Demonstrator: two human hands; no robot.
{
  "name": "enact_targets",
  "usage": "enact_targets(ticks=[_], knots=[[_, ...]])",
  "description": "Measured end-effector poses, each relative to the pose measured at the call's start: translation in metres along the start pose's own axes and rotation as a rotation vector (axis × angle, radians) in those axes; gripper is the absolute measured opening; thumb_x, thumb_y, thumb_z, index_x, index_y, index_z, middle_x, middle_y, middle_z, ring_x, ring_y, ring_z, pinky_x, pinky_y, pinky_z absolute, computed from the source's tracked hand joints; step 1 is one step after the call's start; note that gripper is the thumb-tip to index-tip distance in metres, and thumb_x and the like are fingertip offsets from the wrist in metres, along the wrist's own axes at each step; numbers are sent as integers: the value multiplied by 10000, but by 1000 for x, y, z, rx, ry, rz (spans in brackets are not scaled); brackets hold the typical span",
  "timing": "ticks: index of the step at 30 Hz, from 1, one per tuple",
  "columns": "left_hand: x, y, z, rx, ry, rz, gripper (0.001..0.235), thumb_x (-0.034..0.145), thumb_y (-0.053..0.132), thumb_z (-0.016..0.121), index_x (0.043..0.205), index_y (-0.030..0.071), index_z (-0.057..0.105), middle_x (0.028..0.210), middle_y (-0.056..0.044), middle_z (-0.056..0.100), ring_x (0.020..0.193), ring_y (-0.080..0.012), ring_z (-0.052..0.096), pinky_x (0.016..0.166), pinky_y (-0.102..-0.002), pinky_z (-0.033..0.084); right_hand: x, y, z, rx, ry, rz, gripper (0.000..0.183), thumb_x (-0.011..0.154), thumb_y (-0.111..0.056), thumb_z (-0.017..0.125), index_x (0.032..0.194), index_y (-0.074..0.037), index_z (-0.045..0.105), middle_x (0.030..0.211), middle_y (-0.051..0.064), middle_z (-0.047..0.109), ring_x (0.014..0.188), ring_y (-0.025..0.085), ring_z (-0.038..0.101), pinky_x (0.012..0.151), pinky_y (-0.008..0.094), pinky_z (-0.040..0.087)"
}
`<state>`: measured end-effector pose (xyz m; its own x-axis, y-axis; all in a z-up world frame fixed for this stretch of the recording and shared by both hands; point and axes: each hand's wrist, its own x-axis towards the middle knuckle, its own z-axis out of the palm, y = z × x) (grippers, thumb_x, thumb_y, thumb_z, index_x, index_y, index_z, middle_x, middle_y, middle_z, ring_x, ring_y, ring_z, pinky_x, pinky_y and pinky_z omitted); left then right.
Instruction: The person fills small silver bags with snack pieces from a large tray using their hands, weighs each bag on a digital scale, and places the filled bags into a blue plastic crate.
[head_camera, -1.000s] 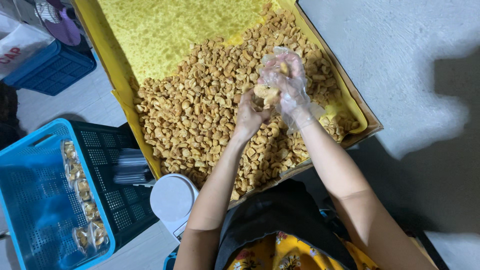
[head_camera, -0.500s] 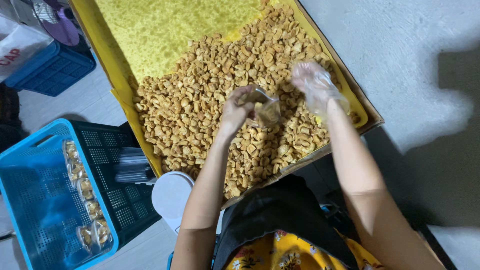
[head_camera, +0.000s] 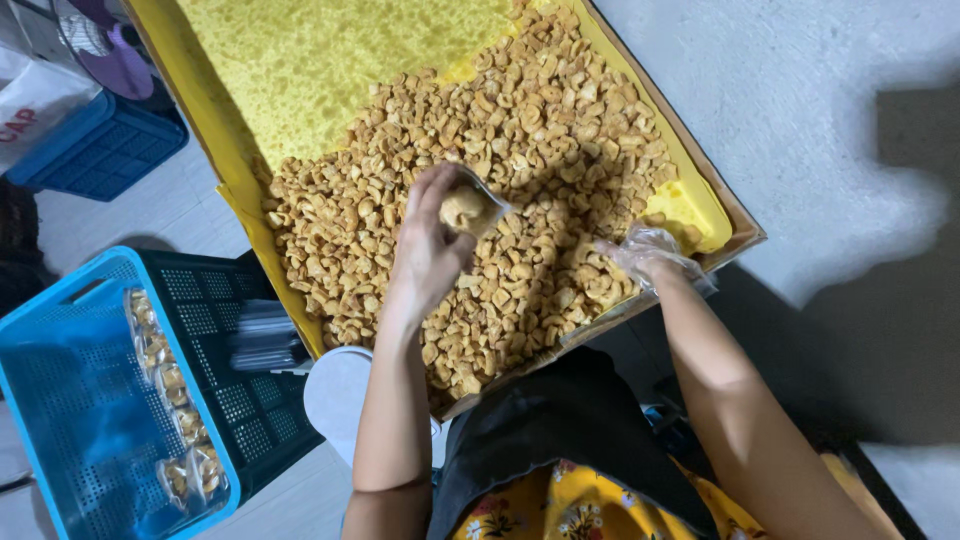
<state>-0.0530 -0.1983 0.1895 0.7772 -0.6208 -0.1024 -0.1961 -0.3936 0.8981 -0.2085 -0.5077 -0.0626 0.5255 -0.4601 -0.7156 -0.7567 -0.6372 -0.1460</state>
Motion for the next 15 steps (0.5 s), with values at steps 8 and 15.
enact_targets(ticks=[8,15], knots=[[53,-72,23,287,-36,10,594,830,21,676,1390,-69,499,1461,-223,467,1303,-338,534,1107,-439,468,4,-19,18,-119,-90,-78,791,947,-751,509,1089,-25,789,922,124,692,665,196,520,577,350,466],[40,-69,17,-58,-129,-200,607,817,-38,549,1417,-12,461,1476,-154,450,1046,-332,701,701,-459,642,-46,-61,1,-373,5,-211,440,1037,-521,420,1241,-321,754,1444,33,614,1145,155,627,733,205,372]])
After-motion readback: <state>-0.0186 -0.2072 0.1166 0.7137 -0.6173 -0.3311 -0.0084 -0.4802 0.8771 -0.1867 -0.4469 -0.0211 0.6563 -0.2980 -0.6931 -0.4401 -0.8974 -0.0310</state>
